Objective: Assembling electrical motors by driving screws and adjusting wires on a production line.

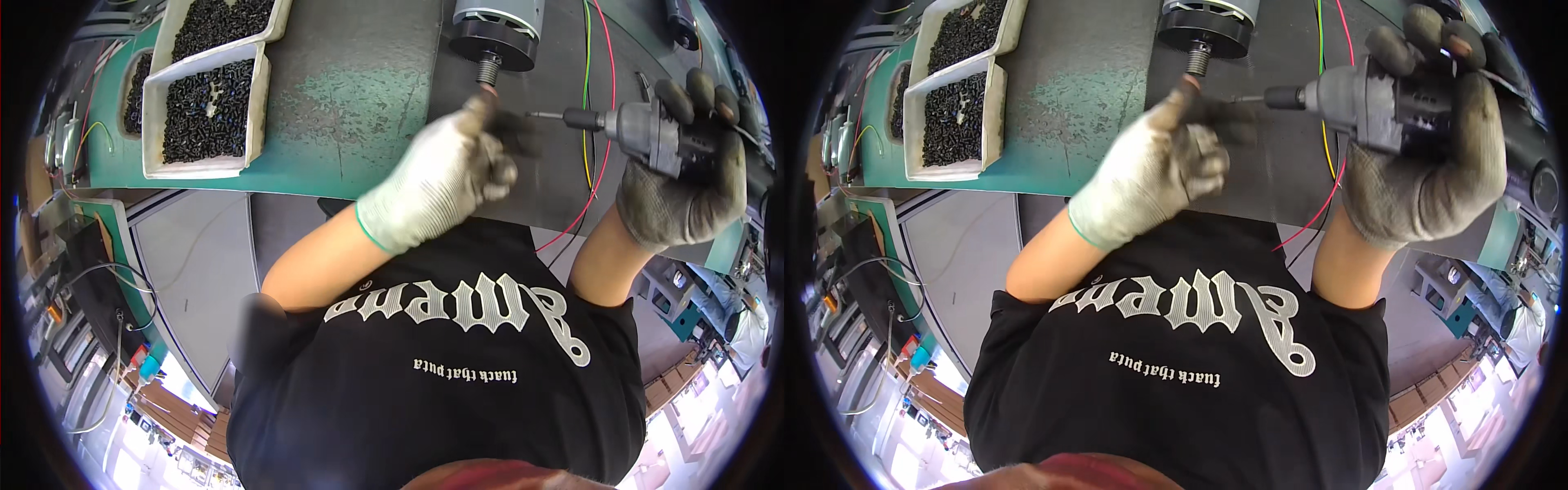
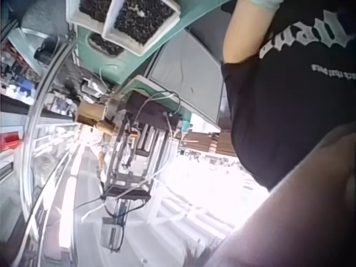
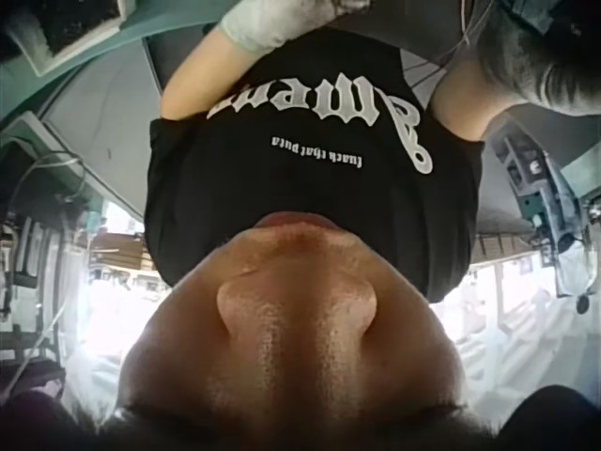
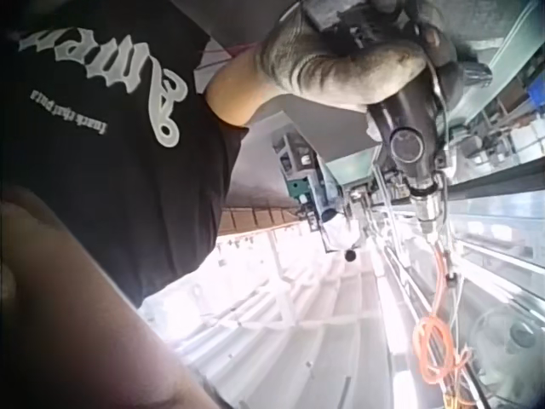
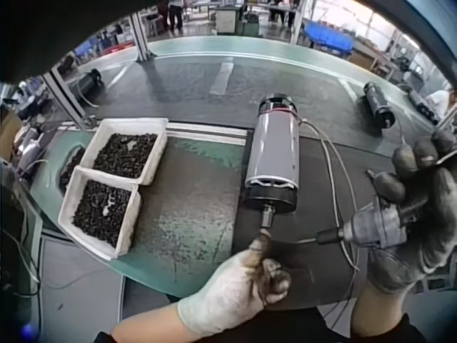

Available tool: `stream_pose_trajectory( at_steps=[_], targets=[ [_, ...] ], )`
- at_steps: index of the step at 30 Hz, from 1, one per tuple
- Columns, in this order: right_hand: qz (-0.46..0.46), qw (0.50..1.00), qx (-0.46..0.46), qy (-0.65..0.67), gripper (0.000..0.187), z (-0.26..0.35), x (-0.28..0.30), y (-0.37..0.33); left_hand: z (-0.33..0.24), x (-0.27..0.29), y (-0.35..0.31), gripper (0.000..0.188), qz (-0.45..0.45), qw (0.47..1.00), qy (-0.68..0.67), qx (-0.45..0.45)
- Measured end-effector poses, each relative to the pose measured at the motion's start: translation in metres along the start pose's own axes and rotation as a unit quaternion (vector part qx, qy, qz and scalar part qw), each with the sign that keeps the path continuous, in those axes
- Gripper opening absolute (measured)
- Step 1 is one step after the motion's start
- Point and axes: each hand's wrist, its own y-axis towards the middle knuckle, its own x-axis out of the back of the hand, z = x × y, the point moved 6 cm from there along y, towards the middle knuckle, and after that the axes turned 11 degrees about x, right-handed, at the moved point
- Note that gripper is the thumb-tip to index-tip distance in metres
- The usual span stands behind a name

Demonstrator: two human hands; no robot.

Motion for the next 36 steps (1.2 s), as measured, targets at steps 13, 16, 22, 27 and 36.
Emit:
stream_pose_trajectory(
  at_steps=[13,16,22,27,36],
  targets=[
    [-0.011,0.999,0.004,0.036,0.028,0.003,0.028,0.018,-0.056,-0.017,0.003,0.024,-0.140,0.891,0.372,-0.221],
    [-0.044,0.999,0.011,0.010,0.027,0.003,0.032,0.019,-0.056,-0.013,0.009,0.025,-0.121,0.910,0.330,-0.220],
    [-0.063,0.998,0.015,-0.024,0.028,-0.004,0.031,0.017,-0.050,-0.008,0.018,0.022,-0.041,0.957,0.236,-0.166],
    [-0.028,0.999,0.010,-0.037,0.028,-0.012,0.023,0.017,-0.051,-0.006,0.020,0.024,-0.041,0.957,0.221,-0.182],
    [0.040,0.998,-0.002,-0.056,0.030,-0.022,0.011,0.015,-0.049,-0.007,0.021,0.026,-0.059,0.943,0.236,-0.226]
  ],
)
